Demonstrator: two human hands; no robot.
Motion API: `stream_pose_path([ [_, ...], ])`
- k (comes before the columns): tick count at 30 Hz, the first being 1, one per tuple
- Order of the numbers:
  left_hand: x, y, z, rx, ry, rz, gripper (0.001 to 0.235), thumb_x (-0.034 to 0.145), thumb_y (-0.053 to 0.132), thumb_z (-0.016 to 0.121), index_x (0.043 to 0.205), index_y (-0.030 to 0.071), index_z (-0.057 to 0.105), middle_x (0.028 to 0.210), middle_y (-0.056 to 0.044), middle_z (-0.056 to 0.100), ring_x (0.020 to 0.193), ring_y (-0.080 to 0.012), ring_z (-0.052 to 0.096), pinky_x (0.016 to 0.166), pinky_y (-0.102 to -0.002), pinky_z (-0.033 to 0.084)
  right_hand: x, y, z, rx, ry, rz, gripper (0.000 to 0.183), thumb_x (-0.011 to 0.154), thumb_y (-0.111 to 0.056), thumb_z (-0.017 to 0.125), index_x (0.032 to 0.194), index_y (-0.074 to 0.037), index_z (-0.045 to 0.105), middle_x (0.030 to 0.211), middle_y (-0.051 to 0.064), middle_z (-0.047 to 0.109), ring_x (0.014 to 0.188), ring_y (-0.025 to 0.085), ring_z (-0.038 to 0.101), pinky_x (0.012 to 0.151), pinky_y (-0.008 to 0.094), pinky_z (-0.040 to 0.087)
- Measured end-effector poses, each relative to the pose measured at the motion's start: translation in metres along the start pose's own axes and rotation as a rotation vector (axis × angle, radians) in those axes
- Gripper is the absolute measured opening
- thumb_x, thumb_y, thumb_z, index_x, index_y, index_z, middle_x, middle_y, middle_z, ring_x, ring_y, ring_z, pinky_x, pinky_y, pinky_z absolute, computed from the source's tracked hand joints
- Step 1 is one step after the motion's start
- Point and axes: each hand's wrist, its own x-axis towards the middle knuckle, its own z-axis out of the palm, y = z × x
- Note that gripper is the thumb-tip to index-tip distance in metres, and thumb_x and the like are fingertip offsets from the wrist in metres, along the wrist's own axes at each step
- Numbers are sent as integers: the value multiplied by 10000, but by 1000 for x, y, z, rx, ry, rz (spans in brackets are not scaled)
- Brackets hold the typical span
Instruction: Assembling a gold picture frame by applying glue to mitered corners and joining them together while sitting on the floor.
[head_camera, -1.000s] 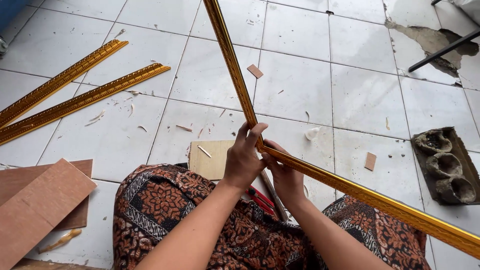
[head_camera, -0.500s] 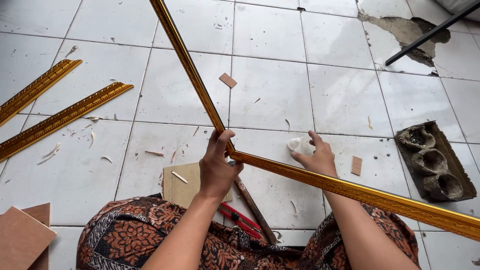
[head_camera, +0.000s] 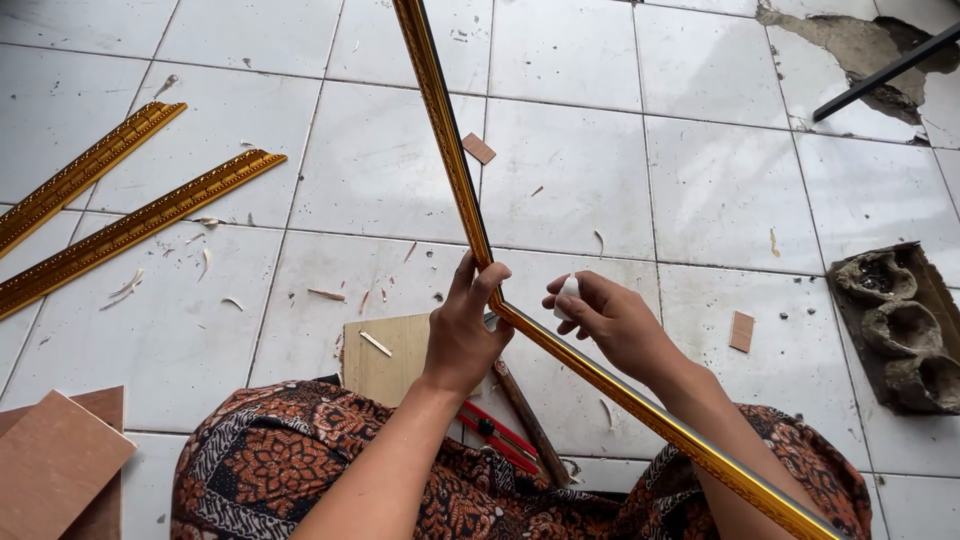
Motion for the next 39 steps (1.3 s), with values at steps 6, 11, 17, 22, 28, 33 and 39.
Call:
stream_pose_path([
  [6,0,-7,-3,-38,-27,20,589,649,-43,626,1056,297,371,1297,-149,383,891,-394,605,724,-490,535,-27,-21,-13,-200,-19,68,326,802,-137,583,1107,-22,591,876,217,663,775,289,634,753,394,486],
  [11,-3,-2,0,-71,-27,73,532,671,-51,603,1010,278,358,1302,-114,388,887,-362,618,712,-483,542,-34,-25,-20,-393,-26,99,313,796,-174,604,1092,-72,619,879,200,685,805,284,663,772,402,509],
  [17,-5,-1,4,-73,-69,156,527,678,-93,571,981,266,332,1284,-110,402,860,-372,620,697,-479,545,-29,-22,-11,-464,-104,77,317,805,-256,584,1071,-91,636,913,192,685,915,341,648,812,421,503],
  [22,-6,-9,8,-53,-75,179,525,680,-84,568,985,272,332,1291,-111,400,849,-377,619,690,-483,546,-26,-22,-1,-455,-119,118,314,802,-296,588,1063,-132,648,938,172,682,942,340,630,828,416,495],
  [28,-6,-6,5,-41,-77,178,532,677,-82,567,990,276,328,1293,-112,396,846,-377,619,695,-483,546,-25,-23,3,-452,-105,126,319,802,-303,591,1066,-134,648,940,175,677,949,338,627,826,414,493],
  [33,-5,-9,8,-43,-62,183,518,677,-84,547,991,268,332,1287,-111,401,841,-378,618,687,-492,548,-22,-23,5,-447,-100,113,319,801,-311,588,1050,-123,652,929,192,673,957,361,614,839,432,481],
  [39,-6,-11,9,-44,-65,183,524,672,-85,545,996,268,333,1292,-108,396,839,-379,617,686,-493,548,-22,-23,7,-445,-98,109,323,802,-318,589,1046,-116,654,925,198,671,952,365,615,837,436,481],
])
